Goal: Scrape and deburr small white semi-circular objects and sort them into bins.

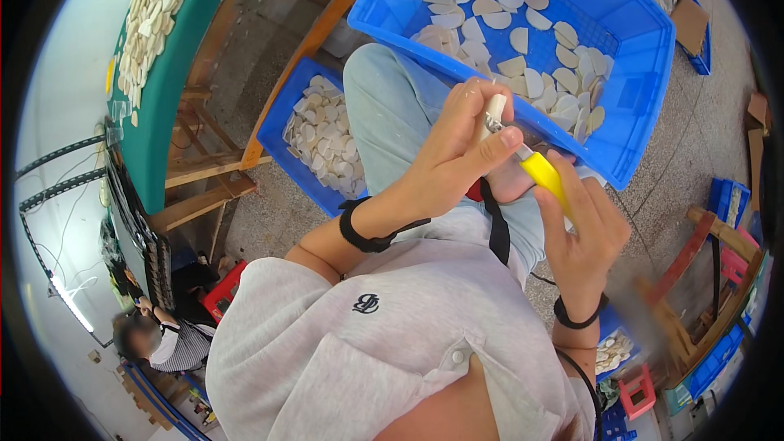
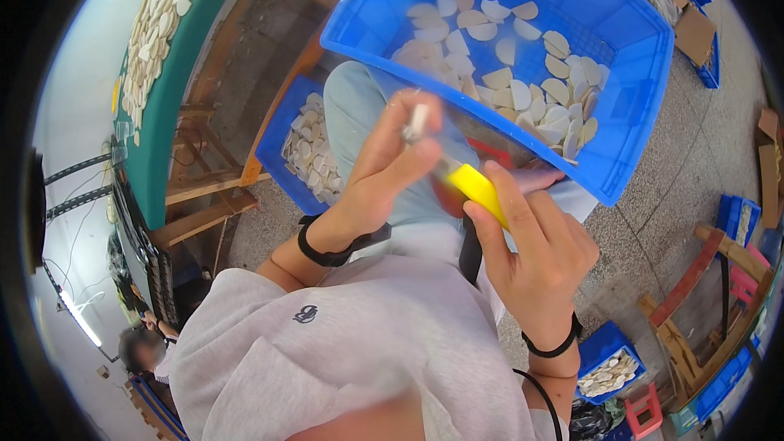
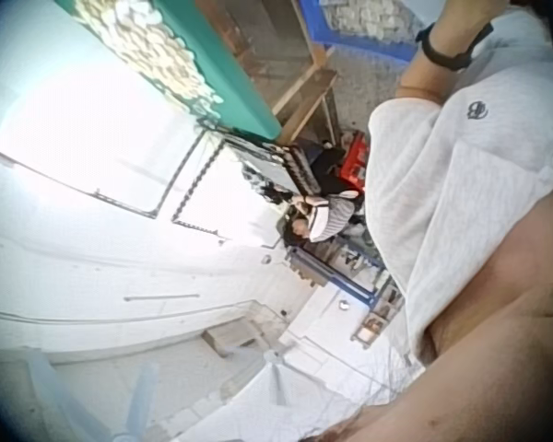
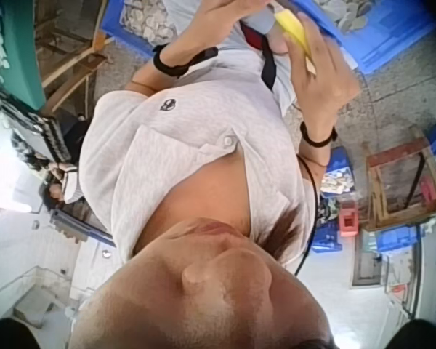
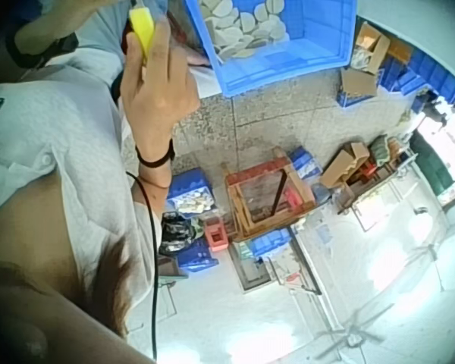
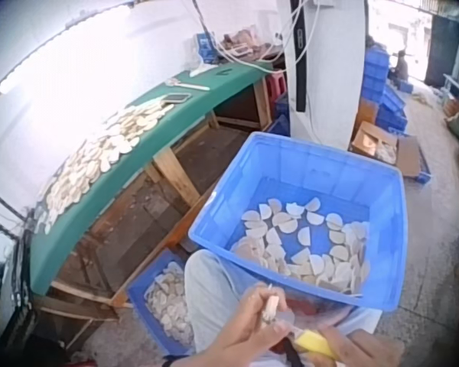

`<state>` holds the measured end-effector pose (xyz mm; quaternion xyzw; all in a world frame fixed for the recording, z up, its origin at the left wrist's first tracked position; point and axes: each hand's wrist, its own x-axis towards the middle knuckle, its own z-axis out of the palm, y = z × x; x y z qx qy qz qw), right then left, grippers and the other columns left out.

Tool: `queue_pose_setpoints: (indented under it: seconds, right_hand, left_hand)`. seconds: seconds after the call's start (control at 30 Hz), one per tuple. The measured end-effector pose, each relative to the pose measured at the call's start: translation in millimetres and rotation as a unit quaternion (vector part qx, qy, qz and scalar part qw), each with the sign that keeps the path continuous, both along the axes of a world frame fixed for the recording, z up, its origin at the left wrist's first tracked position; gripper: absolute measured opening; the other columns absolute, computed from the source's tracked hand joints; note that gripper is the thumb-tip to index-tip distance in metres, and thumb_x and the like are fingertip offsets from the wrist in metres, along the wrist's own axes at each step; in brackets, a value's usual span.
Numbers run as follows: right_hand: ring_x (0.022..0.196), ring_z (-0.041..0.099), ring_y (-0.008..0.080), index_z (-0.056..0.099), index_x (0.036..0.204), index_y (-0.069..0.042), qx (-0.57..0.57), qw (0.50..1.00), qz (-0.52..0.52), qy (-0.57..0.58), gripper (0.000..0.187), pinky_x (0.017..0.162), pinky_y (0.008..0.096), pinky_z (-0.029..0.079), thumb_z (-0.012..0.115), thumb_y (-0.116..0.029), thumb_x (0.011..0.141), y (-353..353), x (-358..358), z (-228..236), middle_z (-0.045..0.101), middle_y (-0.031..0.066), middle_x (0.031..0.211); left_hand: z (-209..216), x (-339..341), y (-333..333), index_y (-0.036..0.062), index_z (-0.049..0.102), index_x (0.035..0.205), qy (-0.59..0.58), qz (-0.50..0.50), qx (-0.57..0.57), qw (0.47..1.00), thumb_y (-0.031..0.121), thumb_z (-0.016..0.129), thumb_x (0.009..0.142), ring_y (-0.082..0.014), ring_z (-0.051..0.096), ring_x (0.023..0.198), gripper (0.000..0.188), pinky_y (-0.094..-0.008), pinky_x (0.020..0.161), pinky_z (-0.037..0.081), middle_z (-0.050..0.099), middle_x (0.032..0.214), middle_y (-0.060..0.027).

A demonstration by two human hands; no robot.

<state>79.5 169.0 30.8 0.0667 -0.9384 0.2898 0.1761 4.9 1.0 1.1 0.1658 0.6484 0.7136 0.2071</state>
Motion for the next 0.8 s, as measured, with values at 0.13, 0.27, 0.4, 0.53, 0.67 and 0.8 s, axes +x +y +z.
queue_pose_setpoints:
  seconds: [0.13,0.27,0.4,0.53,0.67,0.8]
  right_hand:
    - [0.047,0.046,0.0156,0.063,0.107,-0.008,0.011,1.000,-0.019,0.004,0.037,0.043,0.0279,0.034,0.072,-0.018,0.072,-3,0,-1,0.050,0.0023,0.062]
    - [0.052,0.048,0.0146,0.063,0.106,-0.004,-0.108,0.993,-0.052,0.006,0.031,0.047,0.0243,0.036,0.068,-0.013,0.076,-2,-1,-3,0.055,0.0056,0.068]
    - [0.055,0.048,0.0134,0.063,0.104,-0.001,-0.158,0.985,-0.065,0.013,0.027,0.050,0.0232,0.037,0.066,-0.009,0.078,-2,-2,0,0.057,0.0078,0.072]
    - [0.058,0.050,0.0132,0.063,0.103,0.000,-0.162,0.984,-0.070,-0.030,0.025,0.052,0.0238,0.039,0.065,-0.008,0.079,-2,1,6,0.058,0.0076,0.072]
    - [0.059,0.053,0.0139,0.063,0.103,0.000,-0.164,0.985,-0.057,-0.018,0.025,0.054,0.0233,0.041,0.065,-0.008,0.078,-2,-2,6,0.060,0.0088,0.074]
    - [0.059,0.054,0.0141,0.063,0.102,-0.001,-0.154,0.987,-0.036,-0.018,0.026,0.054,0.0238,0.042,0.066,-0.008,0.078,-2,-1,9,0.061,0.0093,0.075]
  left_hand:
    - [2,4,4,0.0079,0.043,0.109,-0.027,0.013,0.010,1.000,0.020,0.052,0.089,-0.0045,0.036,0.085,0.026,-0.0182,0.075,0.030,0.039,0.093,0.0039]
    - [2,-1,1,0.0082,0.047,0.097,-0.149,-0.039,0.132,0.979,0.023,0.059,0.082,-0.0067,0.038,0.082,0.024,-0.0196,0.071,0.033,0.043,0.088,0.0020]
    - [-2,-9,-1,0.0088,0.045,0.085,-0.264,-0.129,0.281,0.914,0.036,0.049,0.080,-0.0140,0.039,0.075,0.028,-0.0250,0.065,0.032,0.044,0.082,-0.0012]
    - [-3,-9,-1,0.0094,0.043,0.082,-0.293,-0.128,0.302,0.898,0.037,0.038,0.082,-0.0167,0.038,0.072,0.028,-0.0274,0.062,0.030,0.042,0.078,-0.0015]
    - [-13,-13,-2,0.0101,0.045,0.082,-0.328,-0.144,0.347,0.867,0.052,0.030,0.088,-0.0164,0.039,0.073,0.045,-0.0284,0.062,0.032,0.043,0.077,-0.0023]
    - [-4,-8,-3,0.0078,0.053,0.101,-0.405,-0.060,0.335,0.849,0.071,0.019,0.084,-0.0196,0.047,0.083,0.074,-0.0302,0.067,0.037,0.054,0.093,-0.0057]
